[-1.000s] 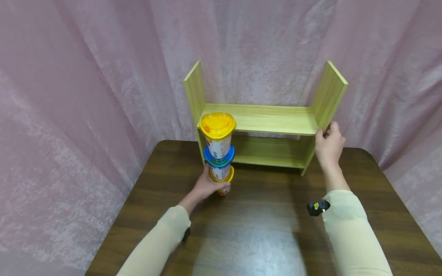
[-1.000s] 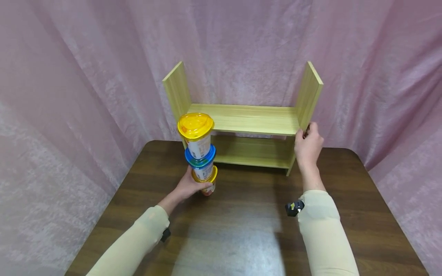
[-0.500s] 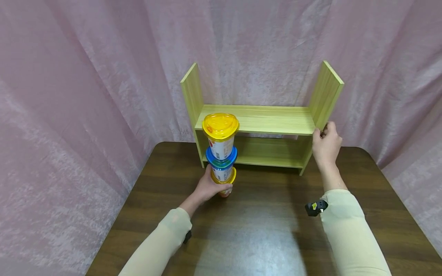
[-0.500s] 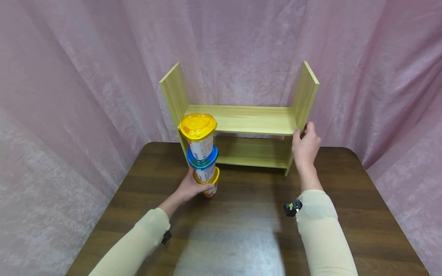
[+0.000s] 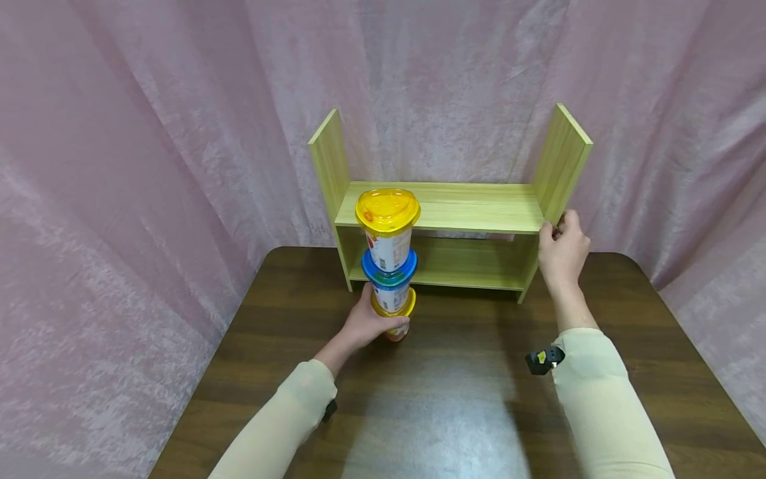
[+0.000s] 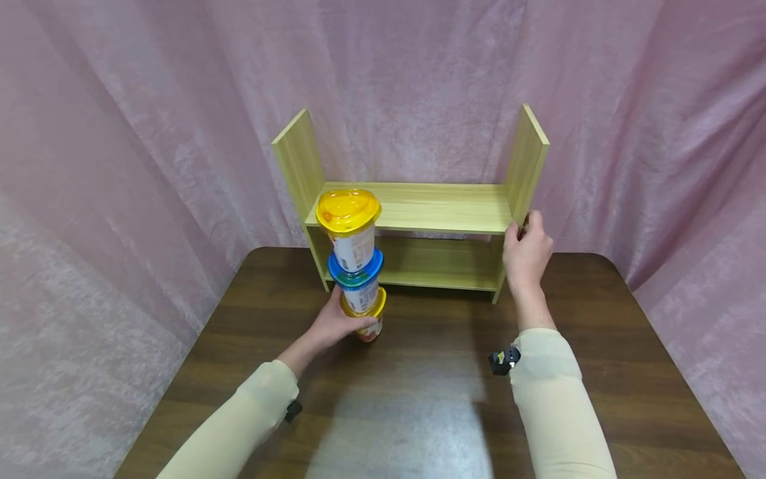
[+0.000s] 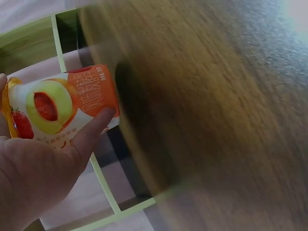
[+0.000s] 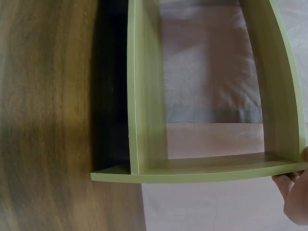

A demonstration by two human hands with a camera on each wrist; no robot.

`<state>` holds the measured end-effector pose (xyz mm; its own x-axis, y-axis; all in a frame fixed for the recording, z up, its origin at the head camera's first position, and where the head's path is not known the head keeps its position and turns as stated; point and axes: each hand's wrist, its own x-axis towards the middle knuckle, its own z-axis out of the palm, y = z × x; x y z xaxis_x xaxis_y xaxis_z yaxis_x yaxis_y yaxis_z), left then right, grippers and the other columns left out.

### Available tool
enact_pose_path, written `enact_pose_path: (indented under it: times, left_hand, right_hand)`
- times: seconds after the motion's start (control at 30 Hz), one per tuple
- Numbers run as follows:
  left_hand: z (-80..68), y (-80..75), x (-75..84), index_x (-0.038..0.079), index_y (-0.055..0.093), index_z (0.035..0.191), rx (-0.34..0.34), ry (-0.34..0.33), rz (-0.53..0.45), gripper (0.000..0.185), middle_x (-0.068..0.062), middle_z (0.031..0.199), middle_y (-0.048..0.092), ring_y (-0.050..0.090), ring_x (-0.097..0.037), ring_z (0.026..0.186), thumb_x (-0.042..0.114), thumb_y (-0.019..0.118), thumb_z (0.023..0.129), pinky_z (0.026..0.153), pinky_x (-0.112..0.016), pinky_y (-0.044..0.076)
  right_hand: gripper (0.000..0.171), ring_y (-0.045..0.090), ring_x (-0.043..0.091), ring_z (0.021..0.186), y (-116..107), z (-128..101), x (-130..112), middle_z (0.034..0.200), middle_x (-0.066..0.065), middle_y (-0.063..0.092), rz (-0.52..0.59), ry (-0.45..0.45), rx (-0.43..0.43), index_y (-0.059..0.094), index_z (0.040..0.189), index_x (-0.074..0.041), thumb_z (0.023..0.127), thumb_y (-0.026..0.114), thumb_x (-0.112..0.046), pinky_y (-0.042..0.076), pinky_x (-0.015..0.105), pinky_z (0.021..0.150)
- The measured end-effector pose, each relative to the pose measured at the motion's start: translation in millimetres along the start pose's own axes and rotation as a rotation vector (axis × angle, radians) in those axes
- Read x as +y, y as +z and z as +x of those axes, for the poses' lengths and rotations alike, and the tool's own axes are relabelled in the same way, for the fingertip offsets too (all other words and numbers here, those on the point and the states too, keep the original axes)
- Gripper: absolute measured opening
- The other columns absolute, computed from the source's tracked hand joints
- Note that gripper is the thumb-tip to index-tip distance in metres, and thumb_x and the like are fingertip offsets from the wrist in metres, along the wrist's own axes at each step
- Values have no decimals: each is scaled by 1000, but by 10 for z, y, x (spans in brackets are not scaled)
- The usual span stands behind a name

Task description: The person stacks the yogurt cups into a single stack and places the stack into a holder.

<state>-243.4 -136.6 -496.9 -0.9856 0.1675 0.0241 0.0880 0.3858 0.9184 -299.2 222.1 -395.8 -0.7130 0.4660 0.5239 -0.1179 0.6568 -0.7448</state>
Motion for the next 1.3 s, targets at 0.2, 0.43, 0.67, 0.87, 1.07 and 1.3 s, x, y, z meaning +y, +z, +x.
enact_pose_path:
  times: [0.2,0.43,0.67,0.87,1.07,1.3]
  left_hand:
    - [-12,-4,135,34,23,141,-21,32,-33,97,5,128,50,53,-17,113,38,86,67,97,-45,44]
    - [-63,-57,471,26,21,143,-61,38,-44,94,-1,132,47,51,-22,117,26,84,73,99,-48,42]
    - [96,-21,311,38,20,141,-61,61,-13,97,7,130,48,51,-17,115,41,84,68,97,-48,43]
    - [158,0,301,35,24,140,-64,69,-1,94,7,130,48,52,-17,115,46,83,68,96,-48,44]
    - [193,-4,411,35,24,140,-68,73,3,95,8,129,49,52,-16,114,48,83,67,97,-46,43]
    - [214,-5,522,33,25,139,-70,86,24,94,10,126,50,53,-12,110,49,83,67,95,-42,45]
  right_hand:
    - [21,55,23,69,12,-15,-11,88,18,67,6,4,10,56,108,2,94,49,-13,41,29,61]
    - [21,58,28,70,49,-8,-25,89,19,67,24,-11,24,56,108,2,93,49,-12,44,36,64]
    - [20,58,27,69,108,-19,-39,90,19,67,21,-15,1,56,107,2,94,50,-12,43,32,60]
    - [21,55,25,67,129,-23,-57,87,18,67,26,-27,8,56,108,1,94,50,-13,41,31,59]
    - [20,57,25,69,128,-15,-65,87,18,68,34,-29,24,56,107,2,93,51,-11,41,31,61]
    - [18,59,27,69,143,-21,-76,87,19,68,40,-34,28,56,104,3,92,52,-10,43,35,62]
